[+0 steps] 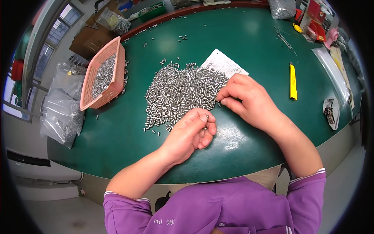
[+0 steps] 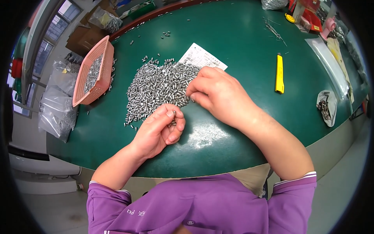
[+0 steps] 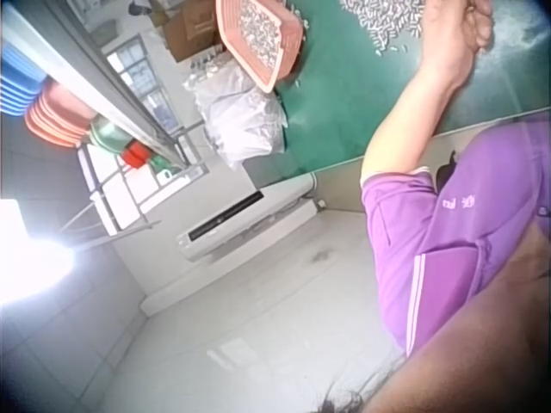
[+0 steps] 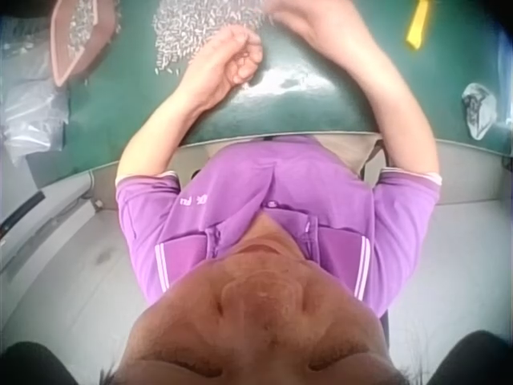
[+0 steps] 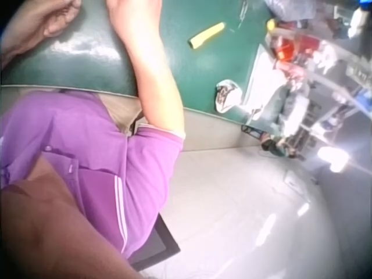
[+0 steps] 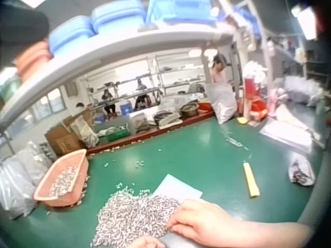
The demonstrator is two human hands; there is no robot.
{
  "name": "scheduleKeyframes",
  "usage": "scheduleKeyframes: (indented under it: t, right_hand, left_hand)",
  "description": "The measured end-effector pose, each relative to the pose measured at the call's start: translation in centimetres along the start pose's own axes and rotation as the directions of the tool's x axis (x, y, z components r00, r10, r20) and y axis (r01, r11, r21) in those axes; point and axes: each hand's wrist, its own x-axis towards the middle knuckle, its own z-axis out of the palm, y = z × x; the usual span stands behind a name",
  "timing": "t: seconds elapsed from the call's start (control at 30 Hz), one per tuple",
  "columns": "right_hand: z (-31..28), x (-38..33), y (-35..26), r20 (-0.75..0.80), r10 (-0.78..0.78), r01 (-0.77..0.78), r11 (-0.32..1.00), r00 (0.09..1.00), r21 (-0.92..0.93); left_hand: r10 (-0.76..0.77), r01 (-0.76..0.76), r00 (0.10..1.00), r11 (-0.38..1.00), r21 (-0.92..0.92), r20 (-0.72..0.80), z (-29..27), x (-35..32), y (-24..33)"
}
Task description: Inspecting and sorting small silver-colored metallic components on a green assembly table.
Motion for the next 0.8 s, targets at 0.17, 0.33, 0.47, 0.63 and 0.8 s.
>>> scheduleKeyframes:
  t: [0.17, 0.33, 0.47, 0.63, 0.8]
  right_hand:
    - [-0.1, -0.1, 0.5, 0.056, 0.002, 0.004, 0.994, 0.998, -0.109]
    - [0.7, -0.4, 0.3, 0.101, -0.031, 0.043, 0.993, 0.994, -0.114]
    - [1.4, -0.3, 0.0, 0.115, -0.044, 0.058, 0.99, 0.992, -0.125]
    - [1.5, -0.4, 0.0, 0.085, -0.097, 0.109, 0.982, 0.992, -0.155]
    - [0.3, 0.2, -0.8, 0.081, -0.137, 0.134, 0.99, 0.987, 0.039]
  left_hand:
    - [0.021, -0.021, 1.0, 1.0, -0.008, 0.001, 0.1, -0.2, 0.1]
    - [0.021, -0.021, 1.0, 1.0, -0.009, 0.012, 0.0, -0.1, 0.0]
    - [0.007, -0.007, 1.0, 1.0, 0.001, 0.0, 0.0, 0.0, 0.0]
    - [0.021, -0.021, 1.0, 0.999, 0.025, -0.01, 0.1, -0.1, -0.1]
    - [0.003, 0.005, 0.994, 0.997, 0.075, -0.106, 0.8, 0.0, 0.0]
